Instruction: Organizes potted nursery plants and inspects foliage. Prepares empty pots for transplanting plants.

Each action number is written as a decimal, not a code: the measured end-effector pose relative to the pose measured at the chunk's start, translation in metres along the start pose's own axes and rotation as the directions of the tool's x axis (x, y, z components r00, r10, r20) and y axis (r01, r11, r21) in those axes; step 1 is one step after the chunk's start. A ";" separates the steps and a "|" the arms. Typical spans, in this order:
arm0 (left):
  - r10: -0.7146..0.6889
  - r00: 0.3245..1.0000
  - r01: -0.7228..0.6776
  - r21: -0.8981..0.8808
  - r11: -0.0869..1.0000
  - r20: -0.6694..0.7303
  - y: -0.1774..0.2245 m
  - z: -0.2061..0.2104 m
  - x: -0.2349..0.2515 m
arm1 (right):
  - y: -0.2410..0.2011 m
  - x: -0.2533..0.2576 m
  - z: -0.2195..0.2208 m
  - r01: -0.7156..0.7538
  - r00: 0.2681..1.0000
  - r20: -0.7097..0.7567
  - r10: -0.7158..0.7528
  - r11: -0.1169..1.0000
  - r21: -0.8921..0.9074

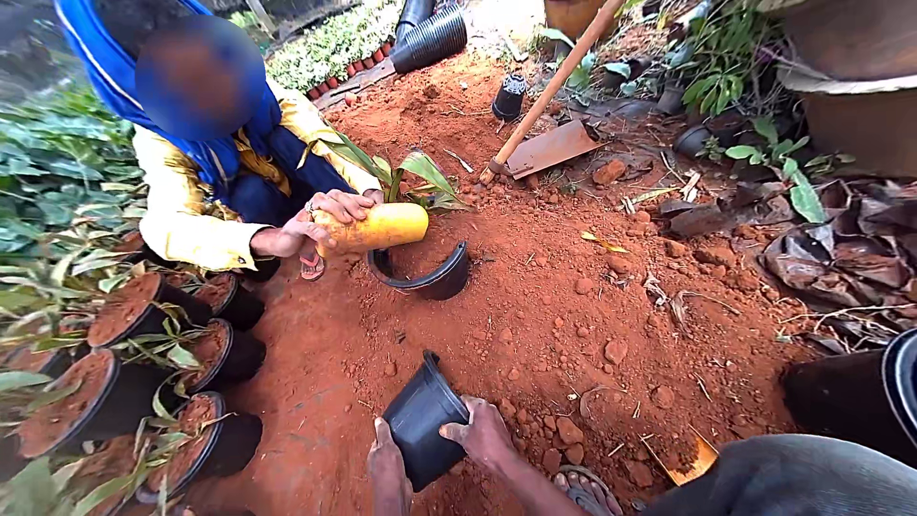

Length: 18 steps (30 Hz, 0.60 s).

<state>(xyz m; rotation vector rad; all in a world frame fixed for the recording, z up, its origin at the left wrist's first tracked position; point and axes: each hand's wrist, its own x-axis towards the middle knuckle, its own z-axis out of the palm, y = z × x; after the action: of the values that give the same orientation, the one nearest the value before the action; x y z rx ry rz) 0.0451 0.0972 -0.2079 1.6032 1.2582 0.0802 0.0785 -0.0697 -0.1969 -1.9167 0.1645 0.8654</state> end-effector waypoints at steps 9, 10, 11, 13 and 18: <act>-0.056 0.985 0.078 -0.129 0.989 0.164 -0.026 0.039 -0.021 | -0.013 -0.022 -0.050 -0.043 0.994 -0.110 0.018 0.974 -0.223; -0.078 0.981 0.107 -0.164 0.981 0.177 -0.032 0.042 -0.026 | -0.016 -0.026 -0.052 -0.046 0.995 -0.099 0.020 0.962 -0.269; -0.107 0.978 0.142 -0.201 0.969 0.179 -0.038 0.044 -0.032 | -0.018 -0.029 -0.052 -0.039 0.996 -0.084 0.013 0.948 -0.317; -0.152 0.978 0.186 -0.268 0.945 0.144 -0.039 0.052 -0.046 | -0.019 -0.032 -0.052 -0.008 0.997 -0.077 -0.023 0.926 -0.378; -0.160 0.960 0.234 -0.345 0.909 0.230 -0.028 0.067 -0.048 | -0.023 -0.030 -0.061 -0.027 0.991 -0.128 -0.028 0.911 -0.411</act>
<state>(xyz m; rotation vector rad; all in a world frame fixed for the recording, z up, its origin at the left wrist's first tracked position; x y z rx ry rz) 0.0446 0.0139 -0.2348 1.1249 1.1648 0.0271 0.0974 -0.1159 -0.1457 -2.3717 0.0615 0.8198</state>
